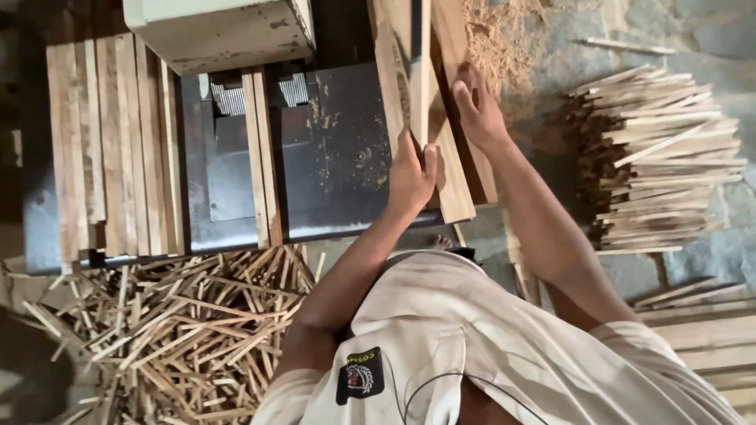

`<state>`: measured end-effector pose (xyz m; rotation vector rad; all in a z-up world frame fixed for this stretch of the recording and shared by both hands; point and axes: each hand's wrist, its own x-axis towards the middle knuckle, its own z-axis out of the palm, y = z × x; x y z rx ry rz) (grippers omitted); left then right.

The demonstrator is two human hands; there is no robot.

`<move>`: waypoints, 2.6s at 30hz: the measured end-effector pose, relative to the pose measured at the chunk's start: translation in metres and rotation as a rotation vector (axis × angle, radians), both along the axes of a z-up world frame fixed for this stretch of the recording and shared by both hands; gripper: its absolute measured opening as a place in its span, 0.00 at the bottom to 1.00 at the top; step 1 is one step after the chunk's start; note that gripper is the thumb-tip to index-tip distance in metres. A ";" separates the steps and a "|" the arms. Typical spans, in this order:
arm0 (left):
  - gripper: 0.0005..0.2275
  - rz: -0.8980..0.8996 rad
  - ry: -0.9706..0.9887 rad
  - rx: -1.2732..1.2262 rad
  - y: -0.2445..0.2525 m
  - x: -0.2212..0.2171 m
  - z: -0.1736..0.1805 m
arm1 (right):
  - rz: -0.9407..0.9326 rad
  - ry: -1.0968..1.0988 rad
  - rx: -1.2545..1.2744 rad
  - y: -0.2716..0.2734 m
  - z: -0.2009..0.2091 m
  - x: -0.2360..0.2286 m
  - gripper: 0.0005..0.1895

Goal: Feed thin strips of wood into an industrial woodworking machine to shape or plane them.

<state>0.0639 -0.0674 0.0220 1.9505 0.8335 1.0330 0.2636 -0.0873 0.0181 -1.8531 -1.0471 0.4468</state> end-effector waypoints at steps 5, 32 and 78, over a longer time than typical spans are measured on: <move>0.25 -0.074 0.135 -0.046 0.008 0.019 0.013 | 0.042 -0.037 0.009 0.003 -0.016 0.011 0.34; 0.07 0.798 0.753 0.174 0.121 -0.465 0.058 | 0.269 -0.616 -0.229 0.001 0.056 -0.053 0.26; 0.30 0.301 -0.025 -0.557 -0.040 -0.297 0.040 | 0.242 0.282 0.162 0.042 0.050 -0.210 0.08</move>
